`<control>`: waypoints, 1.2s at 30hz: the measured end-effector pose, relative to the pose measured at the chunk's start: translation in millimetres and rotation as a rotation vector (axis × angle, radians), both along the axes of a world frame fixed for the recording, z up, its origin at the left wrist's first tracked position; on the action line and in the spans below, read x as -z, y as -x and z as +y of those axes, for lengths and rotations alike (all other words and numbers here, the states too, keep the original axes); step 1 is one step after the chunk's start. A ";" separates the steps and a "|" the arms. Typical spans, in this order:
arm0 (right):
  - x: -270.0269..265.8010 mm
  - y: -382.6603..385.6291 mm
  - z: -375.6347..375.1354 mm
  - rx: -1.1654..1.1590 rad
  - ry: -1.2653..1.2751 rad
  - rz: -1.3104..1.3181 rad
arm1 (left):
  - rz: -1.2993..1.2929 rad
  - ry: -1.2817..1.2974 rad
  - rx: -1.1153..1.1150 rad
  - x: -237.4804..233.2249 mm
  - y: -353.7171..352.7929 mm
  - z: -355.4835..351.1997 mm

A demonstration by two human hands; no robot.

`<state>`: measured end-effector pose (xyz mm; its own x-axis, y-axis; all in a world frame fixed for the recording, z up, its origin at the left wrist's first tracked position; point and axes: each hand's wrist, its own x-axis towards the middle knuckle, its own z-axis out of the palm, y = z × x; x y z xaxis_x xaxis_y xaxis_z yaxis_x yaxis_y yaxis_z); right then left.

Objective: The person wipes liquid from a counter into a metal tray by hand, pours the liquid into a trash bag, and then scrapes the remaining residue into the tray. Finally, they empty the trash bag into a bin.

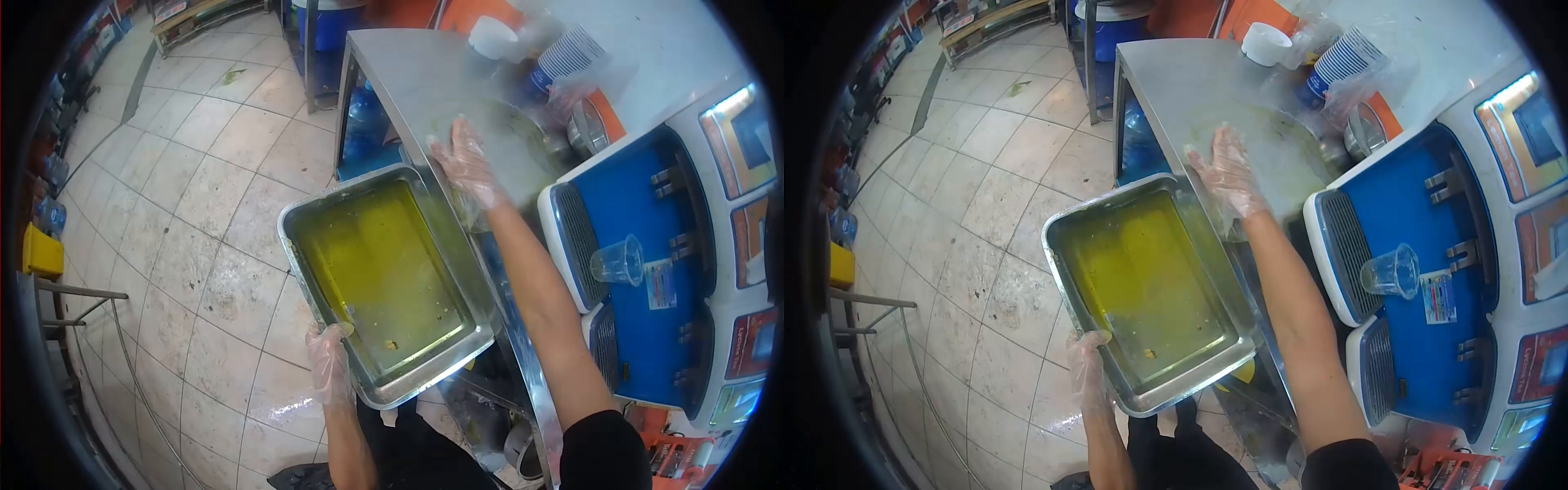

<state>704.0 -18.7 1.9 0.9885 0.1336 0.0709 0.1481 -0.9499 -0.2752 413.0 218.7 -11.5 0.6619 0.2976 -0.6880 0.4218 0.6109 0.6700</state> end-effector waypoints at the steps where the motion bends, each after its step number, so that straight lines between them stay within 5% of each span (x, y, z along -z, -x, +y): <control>1: -4.6 -9.5 8.8 -0.052 -0.031 0.019 | -0.016 -0.020 0.006 2.2 -6.9 2.0; 6: -4.9 -43.7 56.4 -0.331 -0.186 0.032 | 0.022 -0.086 0.061 18.2 -39.4 14.9; 8: -10.2 -22.3 66.9 -0.655 -0.128 0.045 | -0.057 -0.124 0.076 38.2 -44.6 20.9; 13: -31.3 68.5 62.4 -0.818 -0.016 0.020 | -0.015 -0.062 0.027 16.5 -59.0 26.2; 19: -71.6 205.9 -0.5 0.050 -0.294 0.116 | 0.084 -0.091 0.087 25.8 -59.0 32.3; 24: -42.8 289.1 -53.3 0.291 0.229 0.112 | 0.186 -0.103 0.031 15.2 -61.4 28.7; 27: -40.7 263.0 -38.2 0.261 0.223 0.165 | 0.175 -0.025 -0.030 -4.7 -65.3 22.8; 29: -23.2 221.4 -20.1 0.196 -0.024 0.157 | 0.121 0.006 -0.010 11.9 -60.3 26.1; 36: -3.8 76.4 53.8 -0.260 0.006 -0.161 | 0.052 -0.082 0.046 -2.2 -65.4 21.9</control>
